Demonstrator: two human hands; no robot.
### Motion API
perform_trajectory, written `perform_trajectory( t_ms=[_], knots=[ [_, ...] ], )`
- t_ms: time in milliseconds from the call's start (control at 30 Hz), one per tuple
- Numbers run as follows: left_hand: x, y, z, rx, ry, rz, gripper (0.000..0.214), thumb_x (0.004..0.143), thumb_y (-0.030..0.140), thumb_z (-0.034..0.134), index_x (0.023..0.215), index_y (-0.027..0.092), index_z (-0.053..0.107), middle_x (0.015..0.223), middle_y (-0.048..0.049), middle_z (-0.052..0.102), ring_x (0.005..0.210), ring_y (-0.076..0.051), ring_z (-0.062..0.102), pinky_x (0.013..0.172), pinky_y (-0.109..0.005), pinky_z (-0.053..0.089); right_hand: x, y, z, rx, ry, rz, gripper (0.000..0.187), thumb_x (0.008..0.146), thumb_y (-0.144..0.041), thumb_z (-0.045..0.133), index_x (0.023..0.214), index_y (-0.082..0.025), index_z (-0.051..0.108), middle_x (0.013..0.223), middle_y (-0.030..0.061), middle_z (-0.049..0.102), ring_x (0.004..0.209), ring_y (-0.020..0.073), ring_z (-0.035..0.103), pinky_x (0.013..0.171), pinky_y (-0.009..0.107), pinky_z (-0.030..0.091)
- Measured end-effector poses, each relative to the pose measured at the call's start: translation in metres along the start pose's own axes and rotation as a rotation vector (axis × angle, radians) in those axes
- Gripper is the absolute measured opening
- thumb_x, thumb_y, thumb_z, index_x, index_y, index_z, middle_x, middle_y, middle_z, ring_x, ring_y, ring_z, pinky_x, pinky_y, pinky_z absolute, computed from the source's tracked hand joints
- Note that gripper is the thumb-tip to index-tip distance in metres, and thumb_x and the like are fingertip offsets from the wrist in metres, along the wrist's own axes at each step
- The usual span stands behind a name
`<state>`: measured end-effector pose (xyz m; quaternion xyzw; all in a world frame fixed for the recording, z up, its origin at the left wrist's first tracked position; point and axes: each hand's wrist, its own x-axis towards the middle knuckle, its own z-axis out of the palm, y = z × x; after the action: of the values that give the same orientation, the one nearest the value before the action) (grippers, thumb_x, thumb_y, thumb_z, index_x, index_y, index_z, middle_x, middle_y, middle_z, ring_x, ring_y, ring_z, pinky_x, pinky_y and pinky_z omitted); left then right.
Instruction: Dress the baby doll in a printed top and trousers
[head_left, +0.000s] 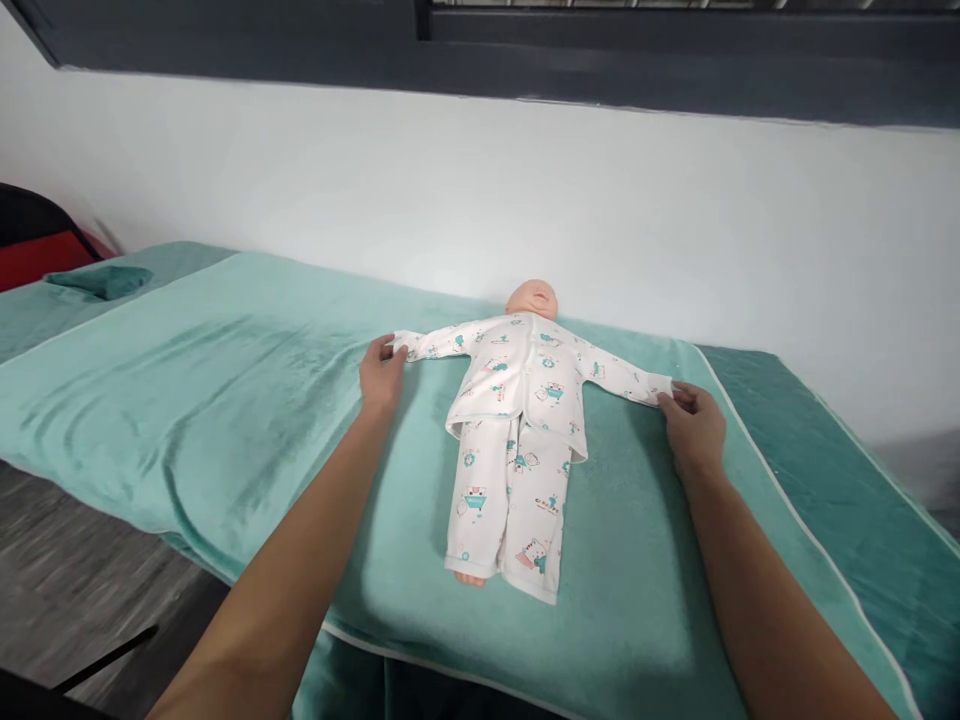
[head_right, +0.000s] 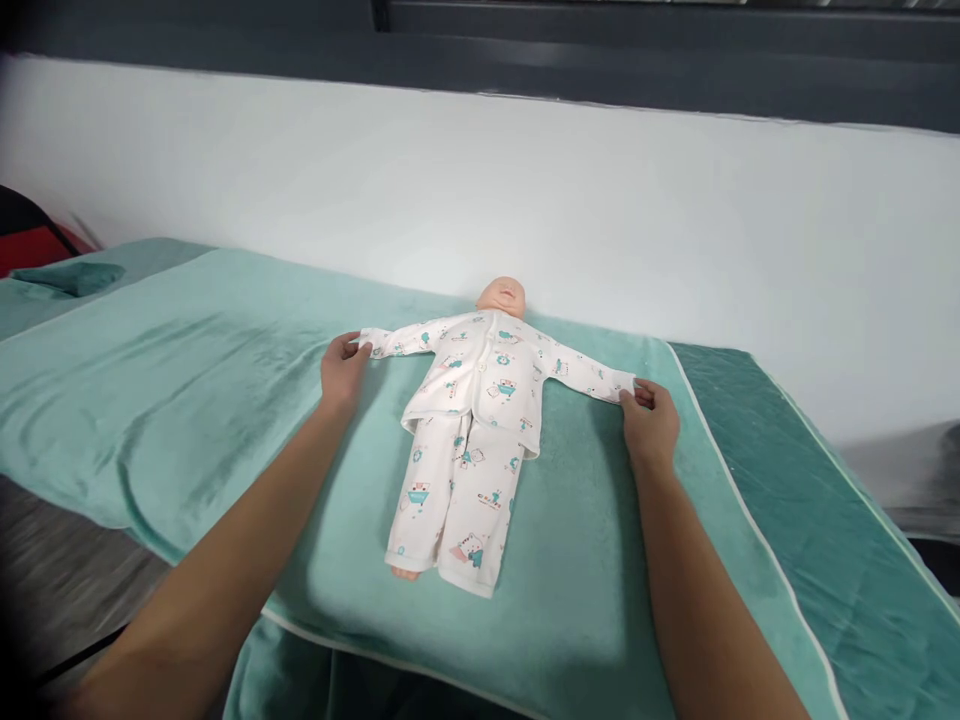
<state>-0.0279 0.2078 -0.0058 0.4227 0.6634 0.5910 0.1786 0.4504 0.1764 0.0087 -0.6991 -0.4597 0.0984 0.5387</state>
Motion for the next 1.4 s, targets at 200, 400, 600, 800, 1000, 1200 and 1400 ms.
perform_trajectory(
  t_ms=[200,400,600,800,1000,1200,1400],
  knots=[
    [0.010,0.004,0.001,-0.313,0.017,0.038,0.031,0.074,0.028,0.071,0.104,0.019,0.067,0.081,-0.0003,0.062,0.077,-0.014,0.059,0.077,-0.028,0.048,0.000,0.000,0.002,0.148,-0.008,-0.005,0.039,0.069,-0.029,0.071,0.107,-0.020,0.067,0.101,0.0066,0.073,0.092,0.0219,0.069,0.093,0.043,0.056],
    [0.012,0.004,0.004,-0.202,-0.057,-0.003,0.032,0.072,0.031,0.071,0.101,0.020,0.066,0.081,-0.0001,0.063,0.071,-0.014,0.057,0.068,-0.027,0.045,-0.002,-0.003,0.004,0.172,-0.062,-0.071,0.044,0.068,-0.029,0.070,0.111,-0.020,0.064,0.110,0.0091,0.073,0.099,0.0230,0.070,0.097,0.044,0.054],
    [0.010,0.003,-0.001,-0.327,-0.018,0.011,0.035,0.070,0.032,0.072,0.102,0.020,0.067,0.077,0.0016,0.058,0.067,-0.012,0.053,0.062,-0.025,0.041,-0.003,-0.004,0.001,0.032,-0.102,-0.044,0.051,0.068,-0.030,0.068,0.118,-0.021,0.065,0.109,0.0083,0.073,0.074,0.0178,0.065,0.080,0.038,0.057],
    [0.010,0.005,-0.011,-0.499,0.001,-0.100,0.047,0.070,0.032,0.074,0.114,0.020,0.062,0.070,0.0036,0.057,0.056,-0.009,0.048,0.055,-0.024,0.038,-0.008,-0.013,-0.003,-0.046,-0.002,-0.038,0.046,0.072,-0.027,0.059,0.116,-0.017,0.068,0.104,0.0094,0.073,0.078,0.0197,0.065,0.079,0.038,0.055],
    [0.013,0.001,-0.012,-0.570,-0.013,-0.151,0.056,0.071,0.027,0.073,0.126,0.021,0.059,0.109,-0.0081,0.072,0.079,-0.015,0.066,0.062,-0.025,0.049,-0.009,-0.014,-0.006,-0.061,0.097,-0.038,0.043,0.075,-0.027,0.056,0.114,-0.015,0.069,0.107,0.0115,0.071,0.087,0.0228,0.066,0.086,0.041,0.053],
    [0.011,-0.009,-0.005,-0.266,0.057,-0.101,0.048,0.074,0.018,0.062,0.122,0.020,0.063,0.119,-0.0097,0.071,0.091,-0.019,0.067,0.077,-0.030,0.054,-0.004,-0.004,-0.006,-0.159,0.042,-0.003,0.045,0.075,-0.026,0.054,0.117,-0.014,0.067,0.112,0.0127,0.069,0.082,0.0220,0.060,0.088,0.046,0.051],
    [0.005,-0.006,-0.004,0.103,0.061,0.097,0.040,0.082,0.018,0.056,0.122,0.019,0.065,0.124,-0.0124,0.069,0.111,-0.029,0.064,0.104,-0.049,0.047,-0.005,-0.002,-0.006,-0.172,0.064,-0.028,0.044,0.077,-0.028,0.055,0.117,-0.015,0.067,0.111,0.0121,0.069,0.086,0.0233,0.064,0.087,0.044,0.053]
  ],
)
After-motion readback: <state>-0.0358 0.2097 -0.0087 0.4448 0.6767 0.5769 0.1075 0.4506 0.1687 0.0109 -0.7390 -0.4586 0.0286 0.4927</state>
